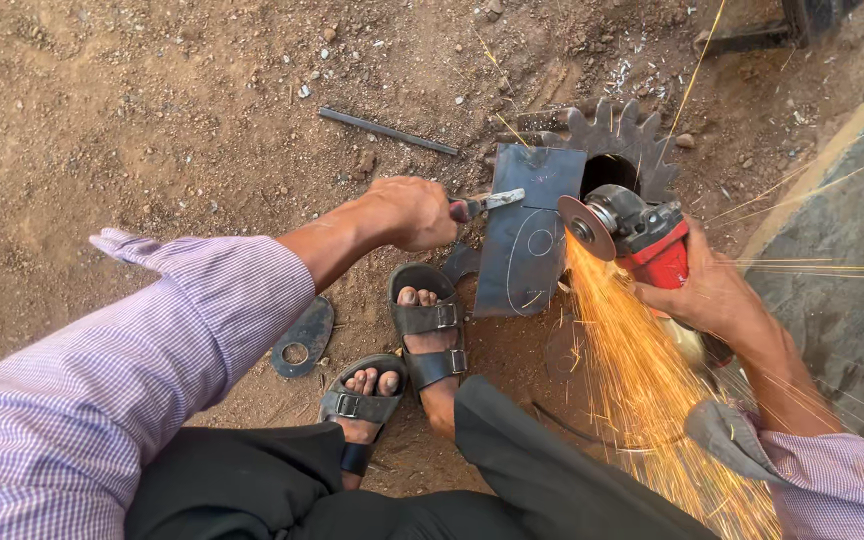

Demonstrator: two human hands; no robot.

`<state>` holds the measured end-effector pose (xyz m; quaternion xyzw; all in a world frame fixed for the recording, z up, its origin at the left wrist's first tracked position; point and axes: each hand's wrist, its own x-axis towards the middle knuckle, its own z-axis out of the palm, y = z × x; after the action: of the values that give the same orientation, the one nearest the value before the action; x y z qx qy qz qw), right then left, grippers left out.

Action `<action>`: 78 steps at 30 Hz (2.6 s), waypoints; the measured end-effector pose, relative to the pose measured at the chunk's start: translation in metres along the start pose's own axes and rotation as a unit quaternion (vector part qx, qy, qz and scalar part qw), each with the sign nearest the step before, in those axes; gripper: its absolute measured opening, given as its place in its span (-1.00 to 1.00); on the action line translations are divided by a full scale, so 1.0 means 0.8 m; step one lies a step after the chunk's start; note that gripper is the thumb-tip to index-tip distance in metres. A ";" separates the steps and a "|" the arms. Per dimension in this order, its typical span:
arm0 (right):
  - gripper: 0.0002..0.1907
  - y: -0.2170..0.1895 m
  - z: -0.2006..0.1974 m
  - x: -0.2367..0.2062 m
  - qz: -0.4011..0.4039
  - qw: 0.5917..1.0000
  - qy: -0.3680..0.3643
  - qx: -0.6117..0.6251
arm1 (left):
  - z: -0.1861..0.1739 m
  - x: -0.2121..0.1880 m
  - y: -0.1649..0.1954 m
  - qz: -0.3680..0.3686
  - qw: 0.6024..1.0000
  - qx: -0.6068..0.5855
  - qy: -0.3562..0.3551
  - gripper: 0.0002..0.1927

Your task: The person uses an angle grinder to cut a marked metal plate while holding it steady with pliers. Sparks fly as the grinder follows a drawn outline, and the person repositions the plate several times to complete the cut.

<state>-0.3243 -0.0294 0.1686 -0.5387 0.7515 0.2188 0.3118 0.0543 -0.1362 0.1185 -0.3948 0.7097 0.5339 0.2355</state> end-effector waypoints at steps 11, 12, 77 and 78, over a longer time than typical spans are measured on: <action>0.25 -0.009 0.005 -0.004 -0.002 1.000 -0.002 -0.004 | 0.011 0.000 -0.009 0.008 1.000 0.005 -0.002 -0.39; 0.25 -0.011 0.005 -0.005 -0.019 1.000 0.007 0.002 | 0.010 0.000 -0.009 -0.004 1.000 0.000 -0.027 -0.35; -0.16 0.048 0.034 -0.051 -0.032 0.971 0.071 0.226 | 0.054 0.078 -0.016 0.006 0.999 -0.025 0.041 -0.52; -0.16 0.053 0.042 -0.049 -0.040 0.966 0.066 0.245 | 0.056 0.084 -0.015 0.006 0.999 -0.014 0.032 -0.53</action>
<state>-0.3480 0.0329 0.1723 -0.4888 0.7786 -0.0212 0.3929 0.0209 -0.1162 0.0465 -0.4108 0.7113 0.5326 0.2041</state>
